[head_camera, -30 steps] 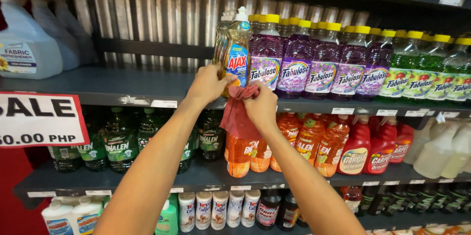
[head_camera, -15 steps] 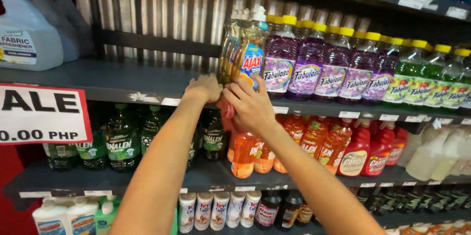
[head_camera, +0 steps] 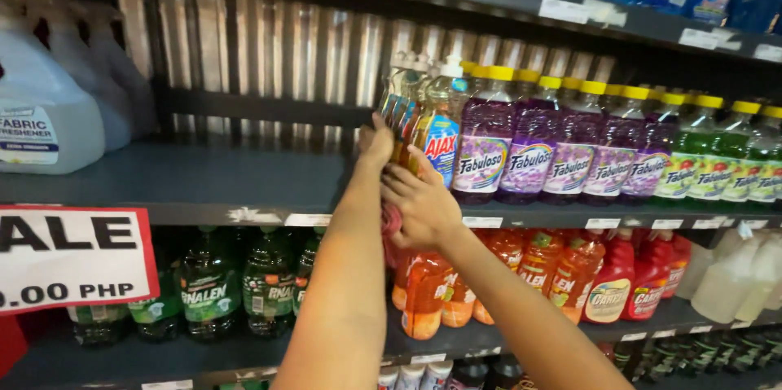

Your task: Wiping down bottles of liquid cleaning product with a cloth and placing them on a retail shelf.

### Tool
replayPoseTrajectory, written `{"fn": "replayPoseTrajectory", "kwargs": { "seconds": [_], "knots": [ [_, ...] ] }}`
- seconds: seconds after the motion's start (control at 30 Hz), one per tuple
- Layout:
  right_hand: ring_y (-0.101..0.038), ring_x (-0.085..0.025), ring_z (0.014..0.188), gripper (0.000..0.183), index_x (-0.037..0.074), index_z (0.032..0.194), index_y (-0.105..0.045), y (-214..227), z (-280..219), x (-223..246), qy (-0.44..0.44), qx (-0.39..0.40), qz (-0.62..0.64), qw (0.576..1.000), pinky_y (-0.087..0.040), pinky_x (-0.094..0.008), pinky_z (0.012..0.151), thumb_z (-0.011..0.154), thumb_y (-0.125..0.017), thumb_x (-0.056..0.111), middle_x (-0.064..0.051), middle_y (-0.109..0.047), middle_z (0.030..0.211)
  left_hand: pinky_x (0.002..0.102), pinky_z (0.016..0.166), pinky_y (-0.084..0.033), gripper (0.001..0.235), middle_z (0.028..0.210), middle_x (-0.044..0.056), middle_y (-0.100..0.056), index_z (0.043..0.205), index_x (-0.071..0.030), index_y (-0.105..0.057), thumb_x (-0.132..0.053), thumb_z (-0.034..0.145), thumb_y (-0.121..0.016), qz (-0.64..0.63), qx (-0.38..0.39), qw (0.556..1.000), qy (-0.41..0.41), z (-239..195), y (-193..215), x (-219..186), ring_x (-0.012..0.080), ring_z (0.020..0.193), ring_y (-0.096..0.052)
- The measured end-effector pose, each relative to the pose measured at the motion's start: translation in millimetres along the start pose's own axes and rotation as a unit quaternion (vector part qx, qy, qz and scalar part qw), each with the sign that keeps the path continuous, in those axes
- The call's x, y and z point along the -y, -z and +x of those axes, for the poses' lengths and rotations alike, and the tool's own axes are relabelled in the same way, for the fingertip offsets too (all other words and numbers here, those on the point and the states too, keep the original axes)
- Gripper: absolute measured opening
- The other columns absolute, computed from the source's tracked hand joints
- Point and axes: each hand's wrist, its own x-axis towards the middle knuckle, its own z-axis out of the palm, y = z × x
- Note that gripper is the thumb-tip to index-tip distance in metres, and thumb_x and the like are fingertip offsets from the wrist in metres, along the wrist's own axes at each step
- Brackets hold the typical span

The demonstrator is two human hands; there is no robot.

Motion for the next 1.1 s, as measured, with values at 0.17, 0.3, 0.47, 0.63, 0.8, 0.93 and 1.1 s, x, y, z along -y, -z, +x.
{"fn": "replayPoseTrajectory", "kwargs": {
  "seconds": [0.17,0.3,0.47,0.63,0.8,0.93,1.1],
  "knots": [
    [-0.062,-0.030,0.124,0.048,0.005,0.106,-0.071,3,0,4,-0.016,0.002,-0.003,1.000,-0.023,-0.061,0.125,0.069,-0.057,0.033,-0.015,-0.073,0.105,0.045,0.131,-0.002,0.081,0.167,0.014,-0.030,0.157,-0.001,-0.031,-0.057,0.102,-0.014,-0.022,-0.002,1.000,0.007,42,-23,5,0.0311,0.156,-0.026],
    [-0.062,-0.029,0.126,0.049,0.006,0.108,-0.071,5,-2,8,-0.034,0.017,-0.005,0.999,-0.019,-0.062,0.126,0.072,-0.055,0.036,-0.013,-0.074,0.106,0.047,0.131,-0.002,0.083,0.169,0.014,-0.025,0.160,-0.004,-0.026,-0.061,0.102,-0.012,-0.051,0.006,0.998,0.021,77,-45,15,0.0340,0.156,-0.024],
    [-0.061,-0.027,0.127,0.051,0.007,0.110,-0.071,6,1,9,-0.050,0.028,0.000,0.998,-0.016,-0.064,0.126,0.075,-0.054,0.039,-0.011,-0.075,0.106,0.049,0.131,-0.003,0.085,0.171,0.013,-0.021,0.163,-0.008,-0.021,-0.066,0.102,-0.010,-0.076,0.009,0.996,0.040,109,-71,32,0.0370,0.156,-0.023],
    [-0.060,-0.025,0.128,0.052,0.007,0.112,-0.071,8,0,12,-0.069,0.037,0.006,0.997,-0.012,-0.065,0.126,0.078,-0.053,0.042,-0.010,-0.075,0.107,0.051,0.131,-0.003,0.088,0.172,0.013,-0.017,0.166,-0.011,-0.015,-0.070,0.101,-0.008,-0.099,0.010,0.993,0.061,152,-104,52,0.0399,0.156,-0.021],
    [-0.065,-0.023,0.103,0.052,0.008,0.107,-0.072,0,-3,12,-0.074,0.010,-0.003,0.997,-0.015,-0.067,0.127,0.083,-0.050,0.048,-0.008,-0.071,0.088,0.056,0.127,0.005,0.080,0.171,0.014,-0.022,0.165,-0.011,-0.018,-0.064,0.106,-0.008,-0.106,-0.014,0.992,0.064,194,-123,62,0.0343,0.159,-0.017],
    [-0.064,-0.024,0.091,0.053,0.005,0.105,-0.072,1,-3,12,-0.068,0.003,-0.012,0.998,-0.017,-0.068,0.127,0.082,-0.053,0.048,-0.010,-0.068,0.079,0.051,0.129,-0.002,0.085,0.171,0.018,-0.019,0.165,-0.010,-0.014,-0.068,0.103,-0.008,-0.123,0.007,0.991,0.059,139,-93,44,0.0362,0.159,-0.016],
    [-0.065,-0.021,0.092,0.060,0.005,0.104,-0.074,1,-5,11,-0.071,0.018,-0.012,0.997,-0.015,-0.065,0.129,0.077,-0.057,0.056,-0.008,-0.071,0.080,0.048,0.130,-0.007,0.099,0.169,0.025,-0.017,0.165,-0.006,-0.006,-0.076,0.096,0.009,-0.079,0.046,0.995,0.044,0,-22,1,0.0382,0.158,-0.015]
  ]
}}
